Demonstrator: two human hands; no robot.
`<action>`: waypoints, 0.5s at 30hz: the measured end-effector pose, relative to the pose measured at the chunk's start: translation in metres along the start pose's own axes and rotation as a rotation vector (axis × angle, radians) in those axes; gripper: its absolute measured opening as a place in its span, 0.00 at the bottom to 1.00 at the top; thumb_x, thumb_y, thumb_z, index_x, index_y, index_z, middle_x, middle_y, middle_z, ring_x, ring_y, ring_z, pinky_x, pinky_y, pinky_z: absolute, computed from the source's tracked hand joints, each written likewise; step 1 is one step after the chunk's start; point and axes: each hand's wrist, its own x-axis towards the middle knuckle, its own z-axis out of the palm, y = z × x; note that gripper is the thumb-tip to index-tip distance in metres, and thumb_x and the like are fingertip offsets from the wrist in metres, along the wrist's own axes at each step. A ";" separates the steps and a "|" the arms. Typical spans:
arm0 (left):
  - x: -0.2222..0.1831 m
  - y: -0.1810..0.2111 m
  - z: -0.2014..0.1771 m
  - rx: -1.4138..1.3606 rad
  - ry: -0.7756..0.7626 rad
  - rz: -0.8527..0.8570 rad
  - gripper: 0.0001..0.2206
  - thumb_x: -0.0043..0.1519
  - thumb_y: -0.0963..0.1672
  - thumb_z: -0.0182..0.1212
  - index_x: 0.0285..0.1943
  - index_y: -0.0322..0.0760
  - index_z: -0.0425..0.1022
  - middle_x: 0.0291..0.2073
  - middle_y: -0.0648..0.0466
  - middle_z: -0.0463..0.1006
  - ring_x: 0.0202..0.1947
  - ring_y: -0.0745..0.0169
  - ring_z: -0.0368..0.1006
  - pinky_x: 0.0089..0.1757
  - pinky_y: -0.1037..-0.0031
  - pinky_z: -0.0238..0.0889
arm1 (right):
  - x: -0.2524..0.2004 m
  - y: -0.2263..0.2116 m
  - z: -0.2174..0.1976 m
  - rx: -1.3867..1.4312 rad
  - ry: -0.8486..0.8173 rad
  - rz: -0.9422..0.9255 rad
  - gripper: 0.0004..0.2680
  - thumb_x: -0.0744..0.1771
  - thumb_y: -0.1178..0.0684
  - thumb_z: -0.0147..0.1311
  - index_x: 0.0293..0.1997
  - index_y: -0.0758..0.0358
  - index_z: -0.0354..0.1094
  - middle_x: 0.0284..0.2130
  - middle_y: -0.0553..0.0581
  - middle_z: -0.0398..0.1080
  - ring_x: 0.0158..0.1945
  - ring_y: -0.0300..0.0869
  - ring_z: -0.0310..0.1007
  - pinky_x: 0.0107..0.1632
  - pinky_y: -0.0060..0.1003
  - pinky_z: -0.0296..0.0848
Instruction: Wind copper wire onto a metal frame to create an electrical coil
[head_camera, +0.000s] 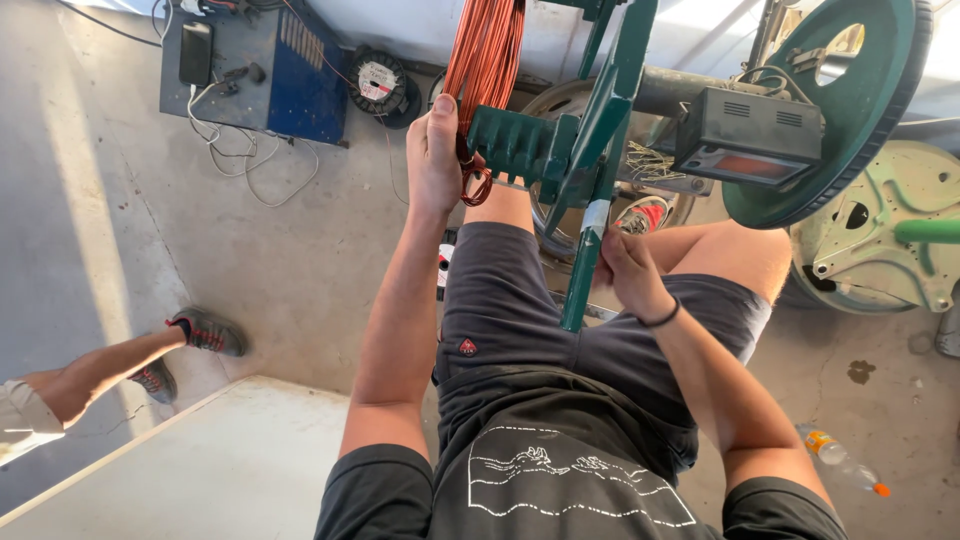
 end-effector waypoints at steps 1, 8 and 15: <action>0.000 0.001 0.001 0.001 -0.008 0.001 0.28 0.63 0.59 0.38 0.17 0.41 0.62 0.11 0.56 0.70 0.13 0.67 0.69 0.21 0.79 0.57 | 0.015 0.009 -0.015 -0.557 0.077 -0.342 0.19 0.75 0.39 0.32 0.29 0.58 0.59 0.20 0.48 0.61 0.22 0.35 0.58 0.27 0.30 0.55; -0.001 -0.001 0.001 -0.003 -0.008 0.034 0.26 0.65 0.55 0.37 0.17 0.40 0.66 0.11 0.54 0.71 0.13 0.68 0.66 0.21 0.78 0.58 | 0.051 -0.007 -0.049 -0.770 0.054 -0.690 0.17 0.74 0.38 0.36 0.39 0.63 0.62 0.33 0.56 0.63 0.34 0.44 0.59 0.40 0.39 0.58; 0.004 -0.017 -0.002 0.032 -0.036 0.224 0.30 0.69 0.54 0.37 0.15 0.40 0.73 0.09 0.52 0.71 0.14 0.64 0.71 0.23 0.79 0.65 | -0.028 0.006 -0.086 -0.820 0.302 -0.441 0.13 0.73 0.42 0.51 0.38 0.60 0.73 0.18 0.52 0.66 0.23 0.44 0.67 0.33 0.35 0.68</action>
